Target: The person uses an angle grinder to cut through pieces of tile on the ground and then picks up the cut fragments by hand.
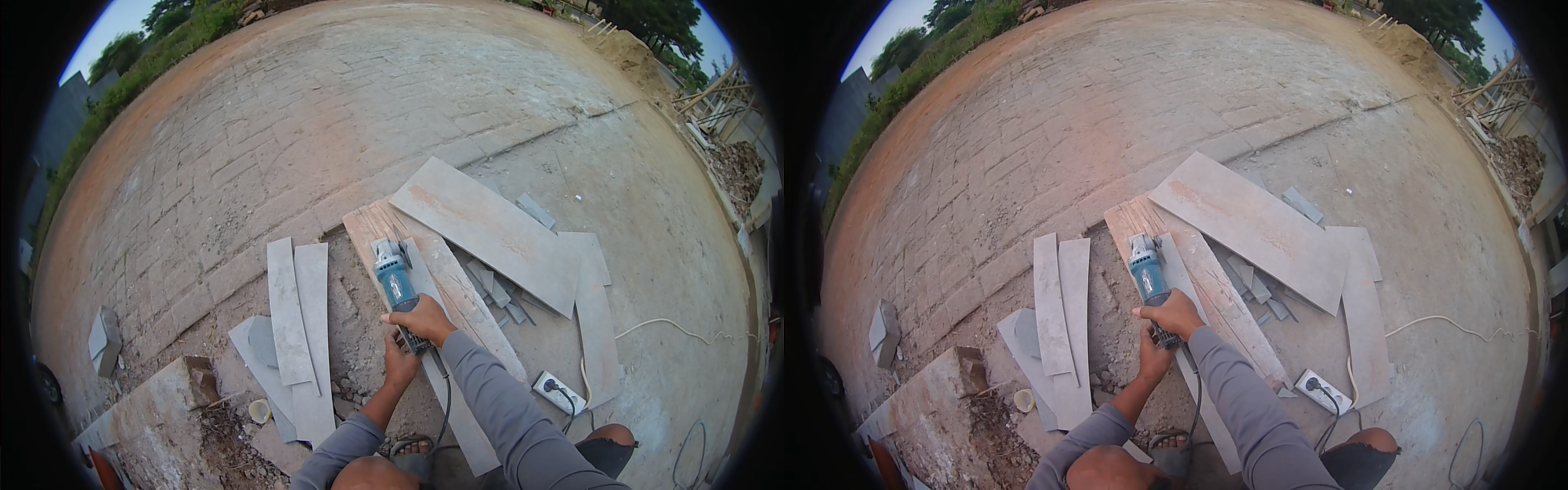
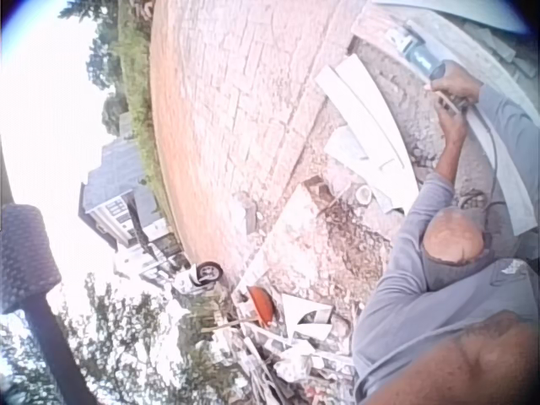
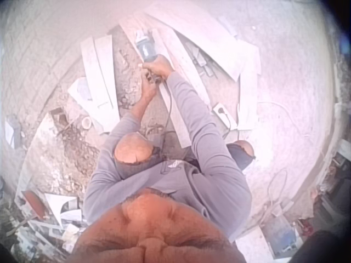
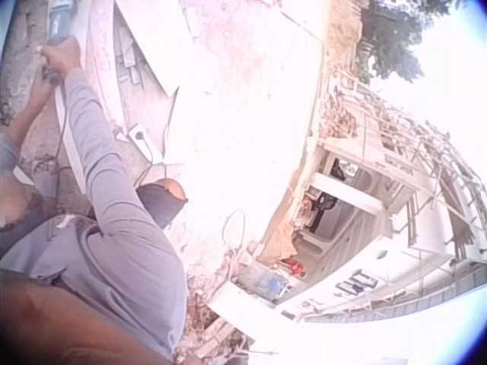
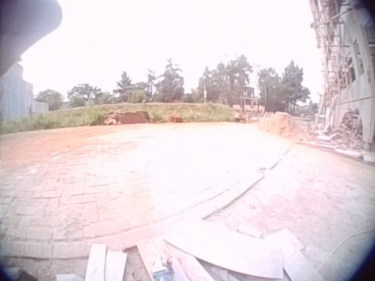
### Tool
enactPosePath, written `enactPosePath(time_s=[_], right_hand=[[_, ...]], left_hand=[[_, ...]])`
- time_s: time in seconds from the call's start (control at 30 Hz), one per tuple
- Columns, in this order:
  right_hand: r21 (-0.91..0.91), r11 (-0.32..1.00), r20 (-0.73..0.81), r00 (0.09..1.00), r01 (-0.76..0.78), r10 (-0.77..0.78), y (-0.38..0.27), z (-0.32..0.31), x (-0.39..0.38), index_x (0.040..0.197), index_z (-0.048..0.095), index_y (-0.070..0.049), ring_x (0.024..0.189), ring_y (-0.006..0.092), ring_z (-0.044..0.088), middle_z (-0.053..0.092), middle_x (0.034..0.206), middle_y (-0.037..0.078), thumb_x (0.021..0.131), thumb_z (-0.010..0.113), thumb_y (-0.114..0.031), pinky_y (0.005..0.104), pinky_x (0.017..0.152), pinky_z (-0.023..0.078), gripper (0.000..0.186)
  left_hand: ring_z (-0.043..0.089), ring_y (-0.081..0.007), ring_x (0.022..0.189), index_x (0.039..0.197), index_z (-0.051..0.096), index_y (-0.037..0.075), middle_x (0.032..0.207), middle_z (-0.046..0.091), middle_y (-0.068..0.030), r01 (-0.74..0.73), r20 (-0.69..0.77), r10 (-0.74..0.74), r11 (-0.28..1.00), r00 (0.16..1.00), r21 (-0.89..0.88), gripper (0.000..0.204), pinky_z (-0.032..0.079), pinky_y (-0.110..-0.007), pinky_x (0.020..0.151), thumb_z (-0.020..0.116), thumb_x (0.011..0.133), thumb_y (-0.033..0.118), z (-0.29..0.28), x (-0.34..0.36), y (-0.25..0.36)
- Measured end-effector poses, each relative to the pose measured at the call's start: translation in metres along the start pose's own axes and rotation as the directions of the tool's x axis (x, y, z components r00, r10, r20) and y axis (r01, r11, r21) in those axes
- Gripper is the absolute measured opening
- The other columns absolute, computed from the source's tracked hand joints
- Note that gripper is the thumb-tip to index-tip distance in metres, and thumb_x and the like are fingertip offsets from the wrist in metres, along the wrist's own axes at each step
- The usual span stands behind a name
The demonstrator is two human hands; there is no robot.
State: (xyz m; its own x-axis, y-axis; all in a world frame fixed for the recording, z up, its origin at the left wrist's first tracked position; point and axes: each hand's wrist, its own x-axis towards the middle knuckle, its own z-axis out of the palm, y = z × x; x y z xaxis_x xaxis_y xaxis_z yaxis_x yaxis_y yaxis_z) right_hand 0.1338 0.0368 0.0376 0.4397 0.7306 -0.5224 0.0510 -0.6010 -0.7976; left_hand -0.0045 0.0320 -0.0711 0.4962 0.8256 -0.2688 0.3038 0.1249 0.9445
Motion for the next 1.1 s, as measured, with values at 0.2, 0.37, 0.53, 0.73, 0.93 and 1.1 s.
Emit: enactPosePath(time_s=[0.2,0.37,0.53,0.73,0.93,1.1], right_hand=[[0.007,1.000,-0.037,0.999,-0.001,0.001,0.003,0.003,0.003,0.102,0.061,0.008,0.086,0.0264,0.065,0.065,0.098,0.020,0.063,0.085,-0.040,0.0330,0.078,0.049,0.067],[0.012,1.000,-0.027,1.000,0.004,-0.003,0.007,0.004,0.006,0.102,0.061,0.008,0.085,0.0262,0.065,0.065,0.097,0.019,0.062,0.086,-0.040,0.0330,0.077,0.049,0.066],[0.013,1.000,-0.025,1.000,0.003,-0.003,0.006,0.004,0.007,0.101,0.062,0.007,0.083,0.0259,0.065,0.066,0.096,0.019,0.062,0.086,-0.039,0.0329,0.076,0.049,0.065],[0.023,1.000,-0.013,1.000,-0.007,0.007,0.002,0.002,0.003,0.102,0.062,0.007,0.083,0.0254,0.065,0.066,0.096,0.018,0.063,0.086,-0.038,0.0332,0.076,0.050,0.065],[0.010,0.999,-0.030,0.999,0.035,-0.035,0.007,0.003,0.004,0.109,0.058,0.015,0.097,0.0350,0.066,0.064,0.104,0.030,0.060,0.084,-0.046,0.0370,0.085,0.050,0.082],[0.025,0.994,-0.045,0.993,0.109,-0.108,-0.012,-0.002,-0.007,0.108,0.059,0.012,0.095,0.0335,0.066,0.065,0.103,0.026,0.062,0.083,-0.044,0.0362,0.084,0.050,0.076]], left_hand=[[0.054,-0.0259,0.114,0.130,0.032,-0.004,0.123,0.051,-0.0176,0.002,-0.005,-0.002,1.000,1.000,0.006,0.075,0.046,-0.035,0.094,0.080,0.075,0.010,0.000,0.001,-0.003],[0.055,-0.0257,0.113,0.128,0.033,-0.004,0.121,0.052,-0.0179,0.008,-0.011,-0.008,1.000,1.000,0.009,0.073,0.047,-0.035,0.094,0.080,0.075,0.010,0.001,0.000,-0.002],[0.055,-0.0255,0.113,0.128,0.033,-0.004,0.121,0.052,-0.0182,0.009,-0.012,-0.009,1.000,1.000,0.030,0.072,0.047,-0.035,0.093,0.080,0.075,0.009,0.000,0.001,-0.002],[0.055,-0.0258,0.113,0.128,0.032,-0.004,0.121,0.052,-0.0182,0.018,0.000,-0.018,1.000,1.000,-0.016,0.073,0.047,-0.035,0.093,0.080,0.075,0.008,0.000,-0.001,0.004],[0.054,-0.0282,0.115,0.132,0.031,-0.005,0.124,0.051,-0.0211,0.031,0.000,-0.031,1.000,1.000,0.001,0.079,0.047,-0.037,0.095,0.081,0.074,0.013,0.001,0.001,-0.003],[0.054,-0.0308,0.115,0.133,0.031,-0.006,0.124,0.051,-0.0224,0.040,0.001,-0.040,0.998,0.999,-0.044,0.081,0.045,-0.038,0.096,0.081,0.073,0.016,-0.001,0.000,-0.004]])
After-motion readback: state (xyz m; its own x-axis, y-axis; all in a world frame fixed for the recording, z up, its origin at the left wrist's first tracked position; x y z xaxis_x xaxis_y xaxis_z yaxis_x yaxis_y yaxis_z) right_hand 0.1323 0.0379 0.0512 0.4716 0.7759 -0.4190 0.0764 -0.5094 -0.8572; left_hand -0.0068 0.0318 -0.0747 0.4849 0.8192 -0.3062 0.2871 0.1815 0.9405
